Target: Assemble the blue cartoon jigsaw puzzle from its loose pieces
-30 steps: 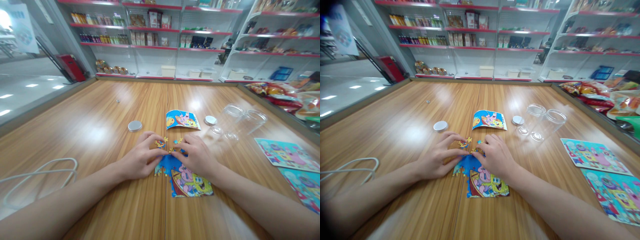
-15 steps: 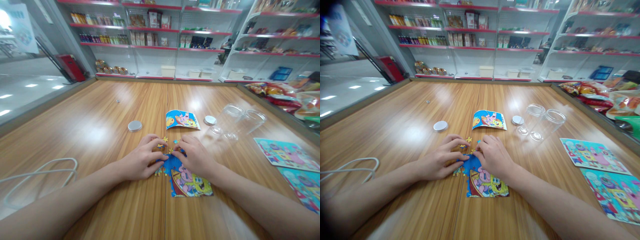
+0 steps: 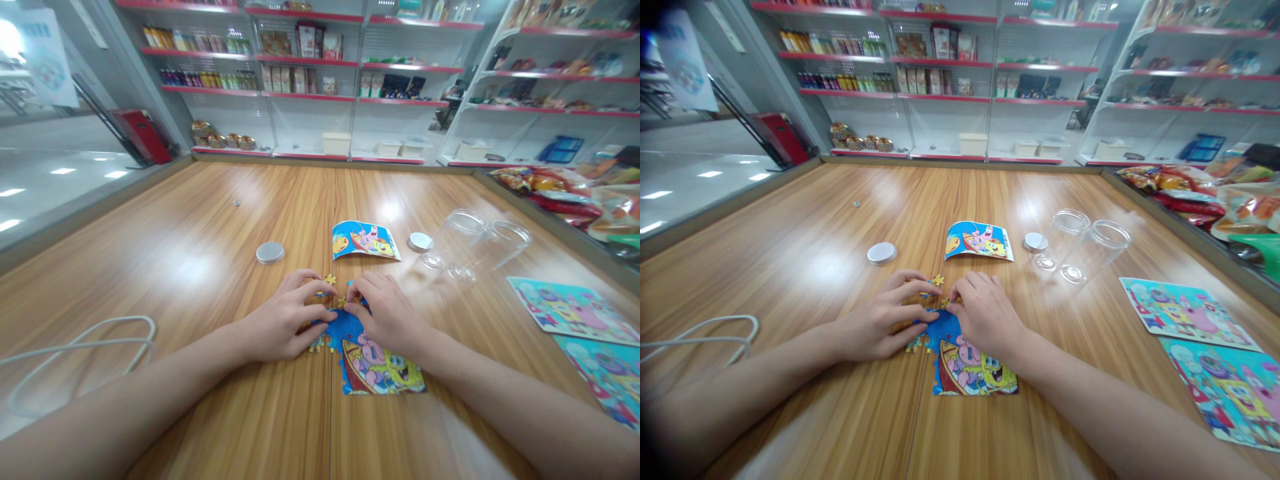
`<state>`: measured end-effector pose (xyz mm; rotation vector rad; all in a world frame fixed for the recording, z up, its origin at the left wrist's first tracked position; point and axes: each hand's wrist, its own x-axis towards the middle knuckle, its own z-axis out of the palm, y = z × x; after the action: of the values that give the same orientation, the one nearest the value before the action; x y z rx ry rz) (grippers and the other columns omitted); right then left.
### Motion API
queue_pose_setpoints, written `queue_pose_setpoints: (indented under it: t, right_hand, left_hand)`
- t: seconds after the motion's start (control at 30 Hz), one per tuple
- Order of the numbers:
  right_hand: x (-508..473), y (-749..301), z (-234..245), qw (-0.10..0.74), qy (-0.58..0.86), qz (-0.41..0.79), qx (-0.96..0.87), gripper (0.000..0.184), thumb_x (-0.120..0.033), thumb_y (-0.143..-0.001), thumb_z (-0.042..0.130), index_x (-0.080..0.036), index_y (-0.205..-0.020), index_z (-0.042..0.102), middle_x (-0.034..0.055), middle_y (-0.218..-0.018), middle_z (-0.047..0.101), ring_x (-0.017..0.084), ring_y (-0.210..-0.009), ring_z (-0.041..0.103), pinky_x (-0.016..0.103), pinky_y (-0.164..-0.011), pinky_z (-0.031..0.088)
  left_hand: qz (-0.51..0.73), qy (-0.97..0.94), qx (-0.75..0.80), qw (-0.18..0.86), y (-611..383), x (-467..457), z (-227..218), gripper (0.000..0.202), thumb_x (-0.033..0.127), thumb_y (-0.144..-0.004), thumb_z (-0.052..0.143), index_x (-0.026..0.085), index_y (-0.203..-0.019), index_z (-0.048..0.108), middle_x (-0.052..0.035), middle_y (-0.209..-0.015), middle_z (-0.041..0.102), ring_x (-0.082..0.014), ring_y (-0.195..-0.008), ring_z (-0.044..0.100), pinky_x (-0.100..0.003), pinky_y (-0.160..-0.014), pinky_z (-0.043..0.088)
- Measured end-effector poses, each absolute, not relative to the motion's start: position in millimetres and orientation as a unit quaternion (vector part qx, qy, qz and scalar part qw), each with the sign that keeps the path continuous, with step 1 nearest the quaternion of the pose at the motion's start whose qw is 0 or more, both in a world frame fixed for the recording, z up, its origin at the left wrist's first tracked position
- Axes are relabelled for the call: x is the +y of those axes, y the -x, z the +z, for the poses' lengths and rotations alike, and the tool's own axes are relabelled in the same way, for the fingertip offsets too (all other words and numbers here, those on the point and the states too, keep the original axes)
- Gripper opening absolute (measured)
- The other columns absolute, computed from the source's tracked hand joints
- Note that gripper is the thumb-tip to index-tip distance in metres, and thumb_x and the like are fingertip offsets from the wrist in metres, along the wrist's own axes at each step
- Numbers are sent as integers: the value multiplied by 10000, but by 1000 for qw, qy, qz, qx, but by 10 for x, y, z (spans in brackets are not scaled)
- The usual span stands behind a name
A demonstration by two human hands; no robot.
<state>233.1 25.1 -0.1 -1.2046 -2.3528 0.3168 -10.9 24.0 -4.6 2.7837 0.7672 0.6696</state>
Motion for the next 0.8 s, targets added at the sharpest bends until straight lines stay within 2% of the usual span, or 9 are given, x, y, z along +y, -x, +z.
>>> queue_pose_setpoints:
  t: [0.23,0.57,0.8]
  right_hand:
    - [216,-2314,-38,269,391,138,-869,130,-117,-887,673,-193,-850,574,8,-847,655,193,-863,575,325,-786,371]
    - [193,-2339,-3,356,338,168,-855,120,-80,-887,609,-196,-918,606,15,-869,667,181,-854,600,323,-777,391]
    - [168,-2314,0,357,280,194,-870,104,-107,-900,601,-203,-933,579,16,-864,652,171,-824,576,323,-765,404]
  left_hand:
    - [213,-936,265,88,103,235,-31,181,216,-912,625,223,-1059,730,-103,-1322,581,-328,-1284,438,-555,-1073,416]
    - [224,-936,256,89,109,232,-28,194,224,-910,634,217,-1083,721,-107,-1276,611,-321,-1274,455,-546,-1059,419]
    - [340,-900,262,76,120,257,-64,351,228,-896,701,200,-1238,629,-82,-1098,695,-232,-1056,553,-444,-978,482]
